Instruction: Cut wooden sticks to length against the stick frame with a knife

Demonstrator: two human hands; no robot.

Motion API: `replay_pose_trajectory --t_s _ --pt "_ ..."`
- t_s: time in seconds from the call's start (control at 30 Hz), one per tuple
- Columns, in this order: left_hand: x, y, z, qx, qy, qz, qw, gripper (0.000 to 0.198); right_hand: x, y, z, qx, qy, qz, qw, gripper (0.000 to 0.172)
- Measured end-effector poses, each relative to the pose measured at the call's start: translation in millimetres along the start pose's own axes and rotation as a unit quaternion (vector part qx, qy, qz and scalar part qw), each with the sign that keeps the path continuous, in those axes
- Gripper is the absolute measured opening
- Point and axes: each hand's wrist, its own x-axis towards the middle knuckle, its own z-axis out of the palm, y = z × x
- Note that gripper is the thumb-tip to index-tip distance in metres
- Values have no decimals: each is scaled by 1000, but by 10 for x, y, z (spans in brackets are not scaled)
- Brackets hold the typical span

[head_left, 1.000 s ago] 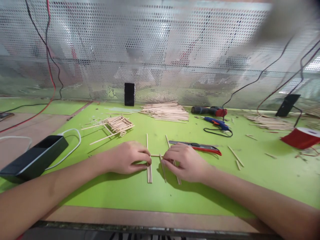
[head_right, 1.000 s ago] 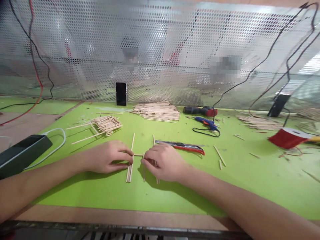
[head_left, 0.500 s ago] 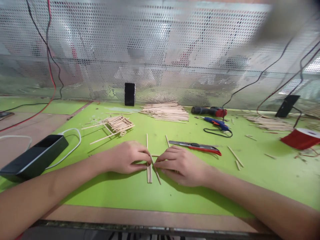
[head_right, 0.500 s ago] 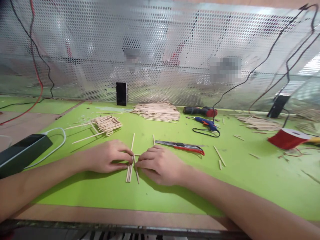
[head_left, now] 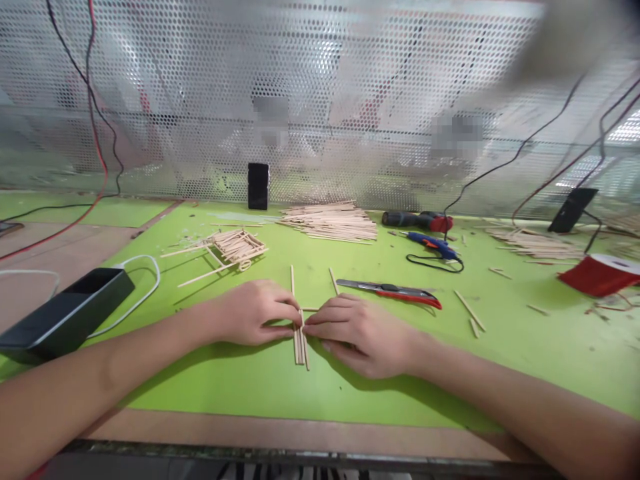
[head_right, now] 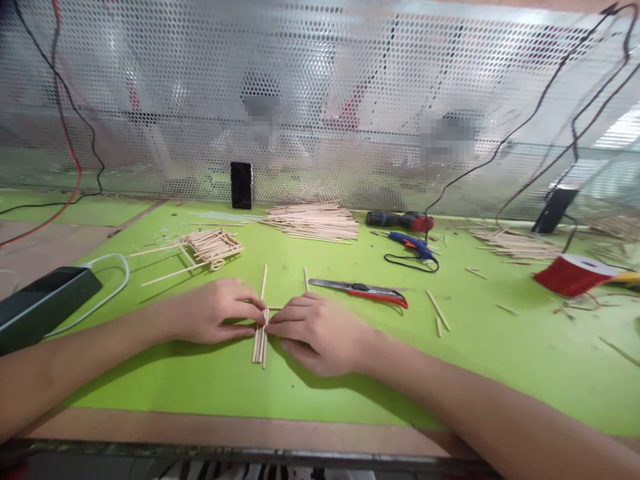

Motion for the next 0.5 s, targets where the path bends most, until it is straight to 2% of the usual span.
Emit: replay_pose_trajectory --t_s 0.17,0.33,0.5 --pt "-6 2 15 -2 -1 -12 1000 26 0 -1 1 -15 1 4 1000 32" --pt "-15 6 17 0 -1 -43 999 39 -7 4 3 -20 -5 8 1000 33" --pt "-7 10 2 -20 -16 -51 998 33 -15 15 7 -28 -6 12 1000 34"
